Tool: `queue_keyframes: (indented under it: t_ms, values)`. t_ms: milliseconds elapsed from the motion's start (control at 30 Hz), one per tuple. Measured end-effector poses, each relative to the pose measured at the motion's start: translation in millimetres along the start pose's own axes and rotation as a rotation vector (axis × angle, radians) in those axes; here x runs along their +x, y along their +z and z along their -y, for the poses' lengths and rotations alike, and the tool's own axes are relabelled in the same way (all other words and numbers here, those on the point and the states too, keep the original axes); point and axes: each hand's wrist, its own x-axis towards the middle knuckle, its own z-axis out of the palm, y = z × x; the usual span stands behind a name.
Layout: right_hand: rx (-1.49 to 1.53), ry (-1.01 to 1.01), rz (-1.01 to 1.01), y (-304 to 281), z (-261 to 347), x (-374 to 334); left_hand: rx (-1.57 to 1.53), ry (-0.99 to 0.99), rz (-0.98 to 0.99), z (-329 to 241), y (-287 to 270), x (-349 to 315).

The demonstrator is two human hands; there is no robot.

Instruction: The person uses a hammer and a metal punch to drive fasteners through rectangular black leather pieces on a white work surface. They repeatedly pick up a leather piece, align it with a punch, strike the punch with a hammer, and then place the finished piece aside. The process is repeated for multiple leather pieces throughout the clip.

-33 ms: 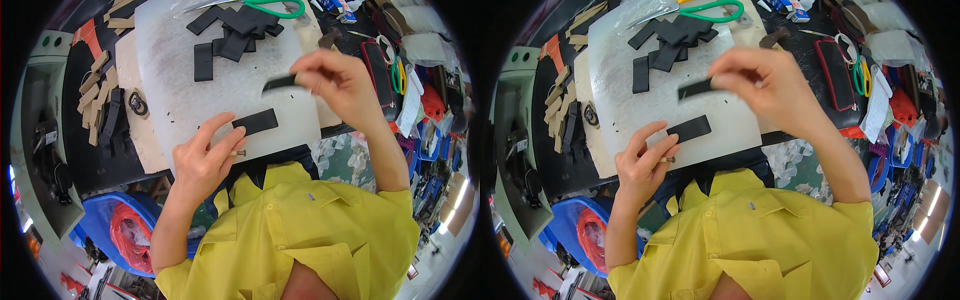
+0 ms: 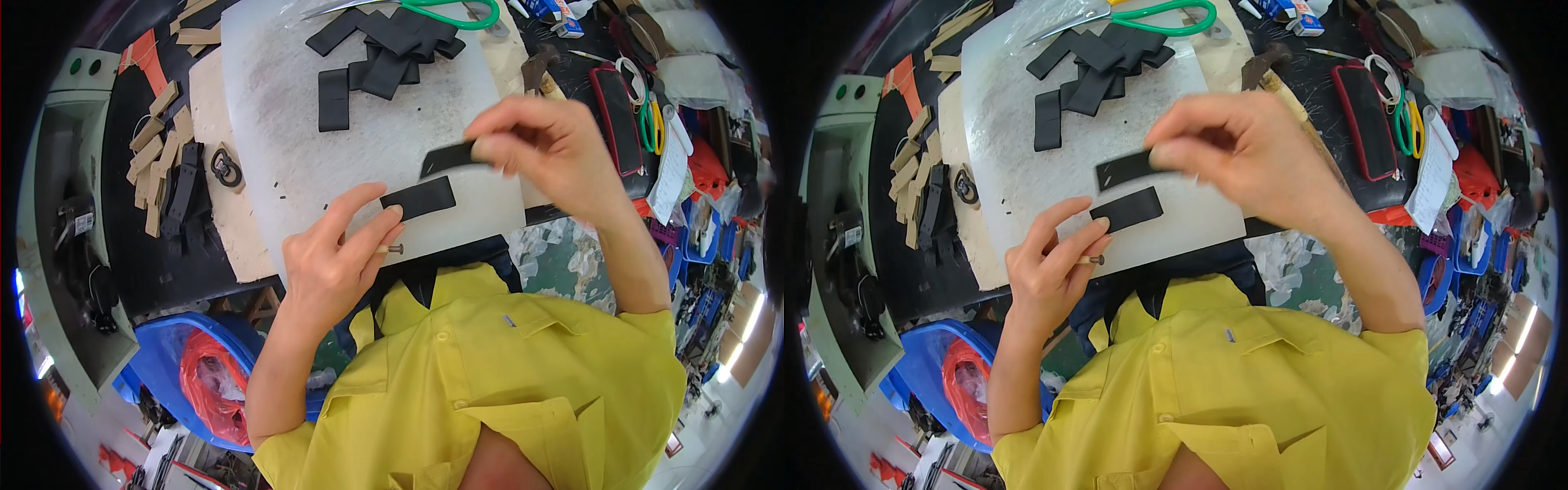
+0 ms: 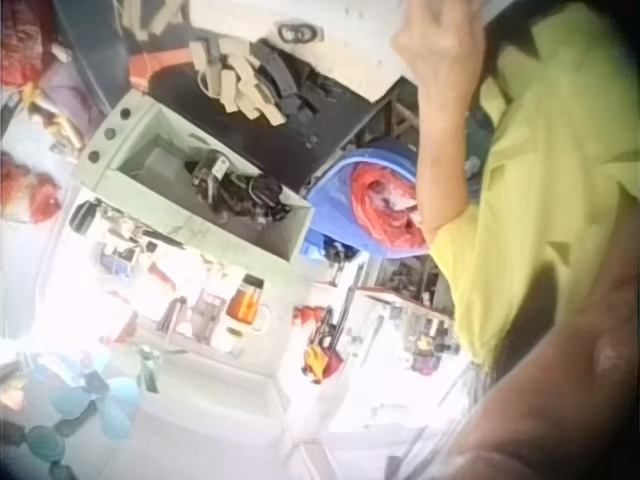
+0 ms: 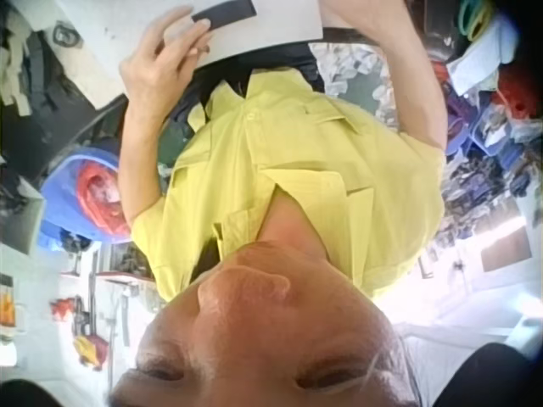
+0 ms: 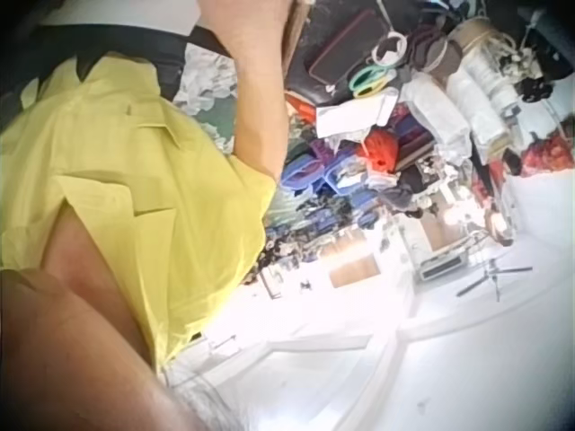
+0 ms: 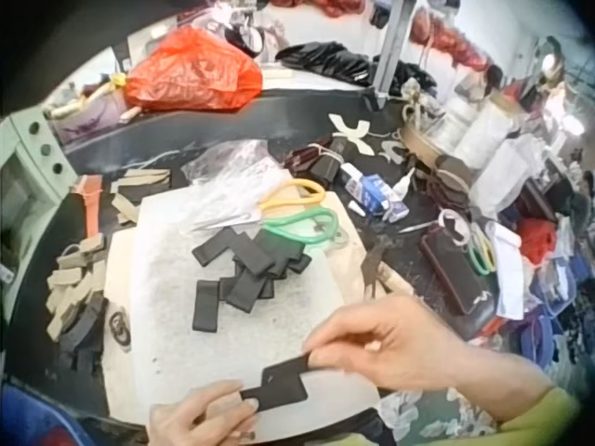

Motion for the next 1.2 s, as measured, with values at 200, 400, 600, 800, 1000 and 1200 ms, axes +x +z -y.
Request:
queue_keyframes:
  t_ms: [200, 400, 600, 800, 1000, 1200]
  values:
    - [-0.077, 0.198, 0.218, 24, 4, 7, -0.016, 0.003, 0.006, 6, 3, -2]
    - [-0.222, 0.129, 0.221, 27, 9, 11, -0.029, -0.002, -0.007, 8, 4, -4]
    - [-0.281, 0.059, 0.193, 31, 8, 9, -0.057, 0.011, -0.007, 6, 1, -2]
    - [-0.338, 0.048, 0.21, 32, 12, 10, -0.072, 0.022, -0.016, 9, 1, -4]
    - [-0.541, -0.124, 0.185, 34, 7, 5, 0.001, 0.024, 0.016, 6, 2, 0]
    - [-0.569, -0.558, -0.11, 7, -7, 4, 0.03, 0.025, 0.013, 5, 2, -4]
